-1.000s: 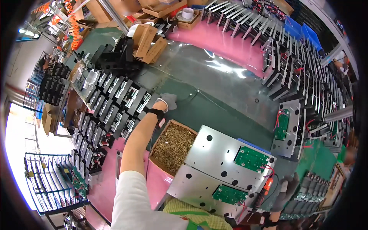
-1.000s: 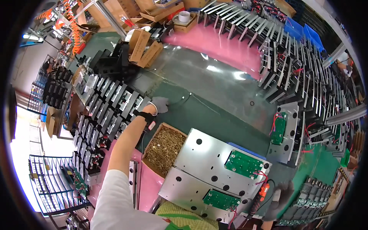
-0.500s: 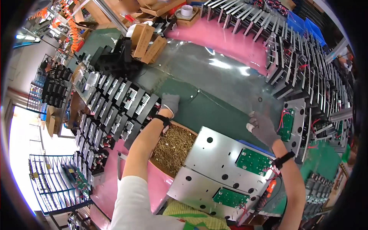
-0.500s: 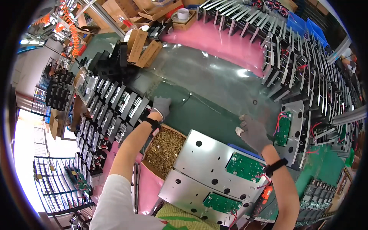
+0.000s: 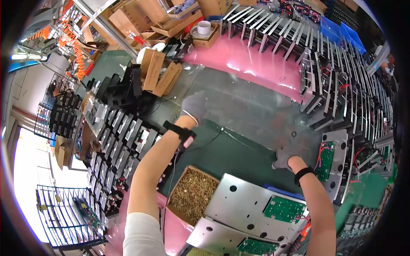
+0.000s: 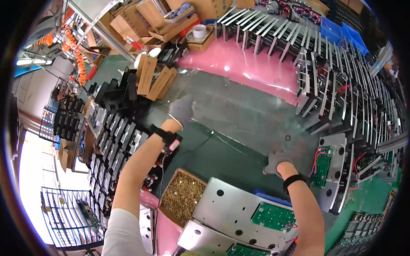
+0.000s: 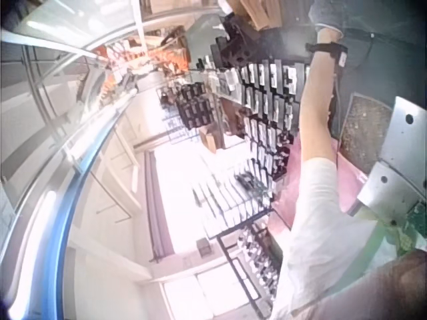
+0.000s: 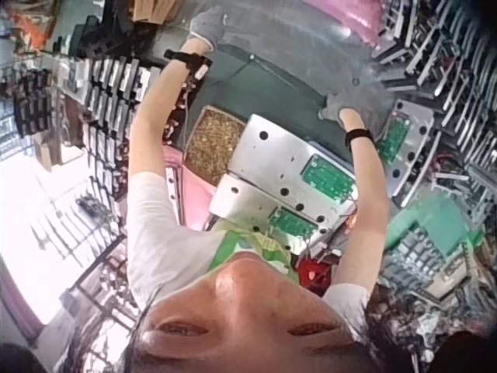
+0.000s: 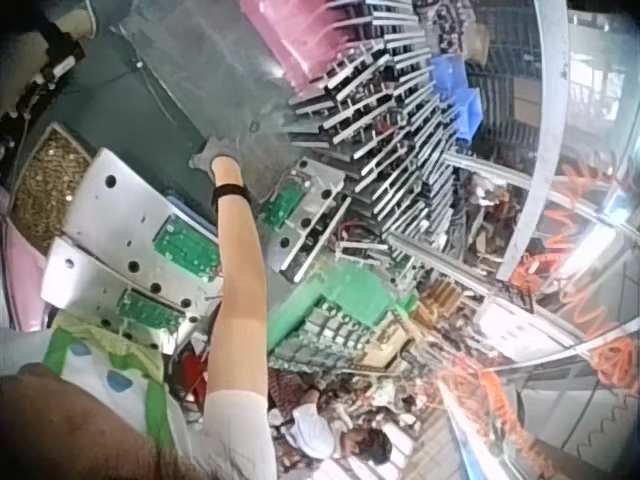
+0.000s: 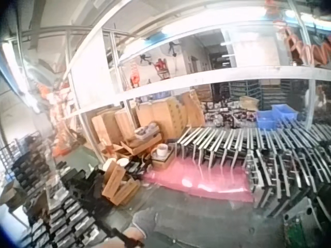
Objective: The recorder is assembling electronic components by screwing a green circuit board onto a metal frame using an electric screwdriver, then moving the finished parts to a storage rack.
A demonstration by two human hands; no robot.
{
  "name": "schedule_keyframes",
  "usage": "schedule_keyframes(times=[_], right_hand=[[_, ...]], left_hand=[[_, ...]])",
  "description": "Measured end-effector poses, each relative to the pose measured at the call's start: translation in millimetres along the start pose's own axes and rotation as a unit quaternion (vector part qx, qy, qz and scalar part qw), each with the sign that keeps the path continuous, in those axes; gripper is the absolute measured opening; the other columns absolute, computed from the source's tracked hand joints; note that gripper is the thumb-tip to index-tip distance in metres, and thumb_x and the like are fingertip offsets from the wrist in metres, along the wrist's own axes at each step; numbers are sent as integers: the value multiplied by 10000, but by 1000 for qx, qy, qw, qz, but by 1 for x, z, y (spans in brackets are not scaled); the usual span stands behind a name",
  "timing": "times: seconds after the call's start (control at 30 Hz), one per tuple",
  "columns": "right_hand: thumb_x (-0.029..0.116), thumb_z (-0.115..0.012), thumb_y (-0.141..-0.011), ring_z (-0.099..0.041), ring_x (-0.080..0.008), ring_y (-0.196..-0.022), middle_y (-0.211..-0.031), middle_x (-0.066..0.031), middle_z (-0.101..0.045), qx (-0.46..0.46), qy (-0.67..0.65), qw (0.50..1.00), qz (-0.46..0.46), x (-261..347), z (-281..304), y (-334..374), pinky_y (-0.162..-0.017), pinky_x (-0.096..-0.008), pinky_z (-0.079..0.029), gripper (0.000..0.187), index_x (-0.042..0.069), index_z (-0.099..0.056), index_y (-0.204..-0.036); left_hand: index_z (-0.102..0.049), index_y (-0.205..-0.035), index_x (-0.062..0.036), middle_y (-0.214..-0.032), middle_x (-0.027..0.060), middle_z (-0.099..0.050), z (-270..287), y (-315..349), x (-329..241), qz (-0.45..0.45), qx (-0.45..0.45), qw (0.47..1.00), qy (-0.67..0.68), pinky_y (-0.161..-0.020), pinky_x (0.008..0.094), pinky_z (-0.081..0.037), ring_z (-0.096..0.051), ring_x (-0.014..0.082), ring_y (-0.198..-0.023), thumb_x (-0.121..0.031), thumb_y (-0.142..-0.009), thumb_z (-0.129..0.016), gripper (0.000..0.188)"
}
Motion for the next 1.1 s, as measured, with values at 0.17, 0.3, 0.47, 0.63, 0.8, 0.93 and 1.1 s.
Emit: schedule_keyframes(times=[0.17, 0.3, 0.47, 0.63, 0.8, 0.93, 1.1], right_hand=[[460, -682, -656, -478, -325, -1174, -1267, -184, -479, 21, -43, 999, -6, -3, -1, -8, -963, -390, -420, 716, 33, -525, -1208], [463, -667, -671, -492, -315, -1147, -1237, -182, -480, -26, -7, 999, 21, 2, 6, -6, -940, -394, -425, 691, 39, -520, -1197], [426, -672, -671, -486, -319, -1141, -1232, -192, -466, -17, 4, 1000, 23, 4, 5, -3, -943, -389, -425, 658, 32, -522, -1176], [422, -670, -670, -475, -316, -1146, -1214, -180, -478, -21, -12, 1000, 15, 5, 5, -3, -938, -383, -427, 650, 30, -524, -1168], [414, -660, -678, -478, -312, -1132, -1187, -173, -494, -29, -20, 999, 16, 5, 1, -5, -934, -381, -426, 622, 30, -533, -1152], [420, -662, -680, -485, -305, -1119, -1175, -174, -501, -51, 17, 998, 22, 5, 3, -5, -931, -379, -425, 601, 30, -549, -1123], [416, -663, -685, -489, -301, -1110, -1159, -171, -507, -39, 28, 999, 24, 6, 1, -6, -917, -376, -431, 606, 18, -535, -1124]], left_hand=[[-572, -982, -73, -885, 157, -631, -35, -52, 85, 73, 83, 993, -34, -725, 433, -488, -611, 354, -846, -232, -819, -578, 228], [-592, -980, -72, -938, 169, -634, -50, -68, 135, 193, 33, 981, 16, -787, 439, -475, -597, 369, -900, -219, -780, -602, 248], [-629, -995, -59, -1022, 197, -623, -95, -70, 146, 122, 198, 972, 33, -845, 422, -467, -582, 367, -989, -210, -768, -598, 275], [-665, -798, -51, -795, 147, -658, -67, -82, 128, -3, 165, 979, -116, -699, 402, -497, -637, 319, -765, -239, -765, -617, 196], [-658, -909, -16, -720, 59, -615, -77, -84, 148, 264, 190, 852, 410, -532, 240, -472, -587, 123, -582, -303, -810, -670, 304], [-571, -1029, 16, -766, 67, -591, -104, -82, 185, 359, 70, 759, 539, -516, 235, -504, -593, 153, -615, -140, -824, -627, 264], [-531, -965, 17, -780, 104, -573, -136, -70, 211, 418, -14, 714, 562, -472, 251, -497, -599, 158, -624, -43, -824, -564, 156]])
Point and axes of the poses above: each hand's wrist, its own y-axis away from the middle knuckle, its own z-axis out of the back of the hand, x = y × z, the point moved 9 cm from there along -y, towards the middle knuckle
